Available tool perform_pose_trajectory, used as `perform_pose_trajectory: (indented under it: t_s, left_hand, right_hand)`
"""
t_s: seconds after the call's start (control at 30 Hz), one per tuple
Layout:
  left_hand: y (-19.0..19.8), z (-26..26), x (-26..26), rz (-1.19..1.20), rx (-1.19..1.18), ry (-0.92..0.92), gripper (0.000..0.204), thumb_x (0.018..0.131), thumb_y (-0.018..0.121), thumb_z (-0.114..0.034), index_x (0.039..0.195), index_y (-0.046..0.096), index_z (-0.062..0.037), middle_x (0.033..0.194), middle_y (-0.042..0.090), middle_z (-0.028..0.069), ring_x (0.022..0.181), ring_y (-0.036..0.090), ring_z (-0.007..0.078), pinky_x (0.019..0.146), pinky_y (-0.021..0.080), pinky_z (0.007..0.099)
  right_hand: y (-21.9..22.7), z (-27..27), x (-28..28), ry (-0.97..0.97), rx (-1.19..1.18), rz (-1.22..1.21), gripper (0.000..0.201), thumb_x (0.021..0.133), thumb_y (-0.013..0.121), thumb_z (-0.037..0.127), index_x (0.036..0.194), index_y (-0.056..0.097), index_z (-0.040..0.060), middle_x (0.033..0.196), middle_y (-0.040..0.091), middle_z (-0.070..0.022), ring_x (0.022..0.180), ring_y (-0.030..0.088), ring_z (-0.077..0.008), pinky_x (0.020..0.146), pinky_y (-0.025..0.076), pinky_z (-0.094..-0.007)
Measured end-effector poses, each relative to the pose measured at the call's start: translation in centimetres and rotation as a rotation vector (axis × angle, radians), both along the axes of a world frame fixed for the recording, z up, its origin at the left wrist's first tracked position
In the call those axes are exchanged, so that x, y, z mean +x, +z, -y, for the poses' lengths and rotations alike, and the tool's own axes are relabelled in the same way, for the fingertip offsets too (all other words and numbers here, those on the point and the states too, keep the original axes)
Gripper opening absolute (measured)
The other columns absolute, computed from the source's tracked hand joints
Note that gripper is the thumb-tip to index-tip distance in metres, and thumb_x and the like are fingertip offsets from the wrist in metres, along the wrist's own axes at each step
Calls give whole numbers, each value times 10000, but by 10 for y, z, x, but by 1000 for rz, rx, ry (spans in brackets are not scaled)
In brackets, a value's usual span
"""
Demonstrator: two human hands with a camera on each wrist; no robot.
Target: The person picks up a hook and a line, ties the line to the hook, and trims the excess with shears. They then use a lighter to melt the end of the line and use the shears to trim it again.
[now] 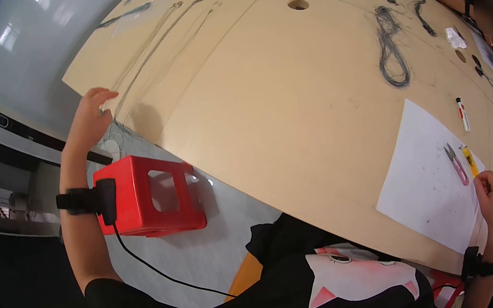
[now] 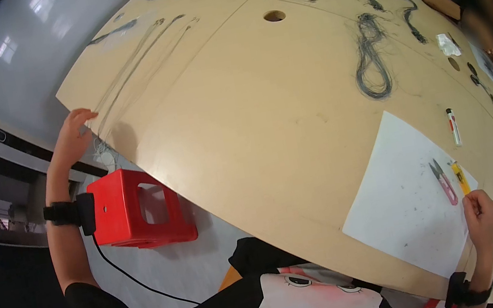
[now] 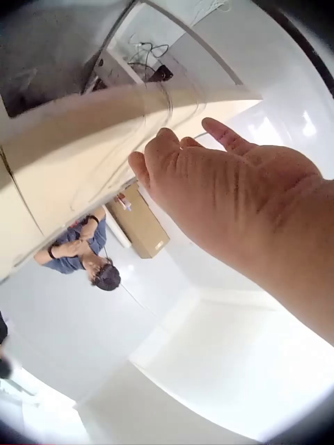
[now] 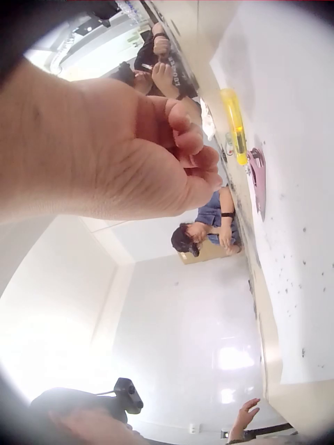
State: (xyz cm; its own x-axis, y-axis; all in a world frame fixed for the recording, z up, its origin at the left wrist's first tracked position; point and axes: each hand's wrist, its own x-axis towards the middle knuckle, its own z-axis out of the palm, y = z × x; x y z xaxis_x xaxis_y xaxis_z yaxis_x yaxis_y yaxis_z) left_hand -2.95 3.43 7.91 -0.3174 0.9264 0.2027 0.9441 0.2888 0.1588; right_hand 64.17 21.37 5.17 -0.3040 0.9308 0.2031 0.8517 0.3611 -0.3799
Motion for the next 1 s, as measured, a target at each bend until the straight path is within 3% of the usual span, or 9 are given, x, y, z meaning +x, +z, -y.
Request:
perform_pose_trajectory:
  t_s: [0.17,0.33,0.47,0.67,0.8,1.0]
  left_hand:
    - [13,-86,-10,74,26,-149,460,625,433,35,1076,495,-27,1078,480,166,1017,446,296,869,352,330]
    - [-35,-182,-35,-5,-7,-280,507,630,439,22,1131,460,-49,1150,446,183,1072,416,297,903,334,345]
    - [-51,-232,-23,23,-76,-123,490,659,433,12,1146,444,-46,1160,443,167,1084,407,292,905,335,343]
    - [-69,-260,-31,13,-71,-102,421,718,440,-26,1125,476,-129,1135,458,127,1041,417,317,864,365,376]
    - [-74,-264,-26,-133,-76,-57,407,721,437,-29,1087,511,-193,1093,458,94,1013,416,311,844,378,380]
    - [-71,-270,-29,-114,-48,-34,418,694,450,8,1033,545,-217,1067,439,82,1020,397,290,840,379,367]
  right_hand:
    - [8,9,-1,-80,4,-32,90,729,523,25,673,472,-25,523,388,-19,468,317,-66,415,249,-223]
    - [16,30,18,-118,92,41,84,701,527,11,659,457,-12,523,357,-43,465,322,-109,432,260,-244]
    - [21,52,38,-234,52,48,104,701,525,10,644,440,-7,521,347,-40,465,316,-106,433,255,-241]
    - [14,74,66,-388,-23,73,123,728,521,31,641,436,13,526,328,8,475,293,-68,430,234,-225]
    - [9,76,69,-395,-21,57,133,741,515,30,647,423,16,528,322,10,480,293,-65,433,235,-222]
    - [11,70,59,-352,18,85,102,719,512,2,658,431,-6,529,374,-27,481,345,-93,441,281,-231]
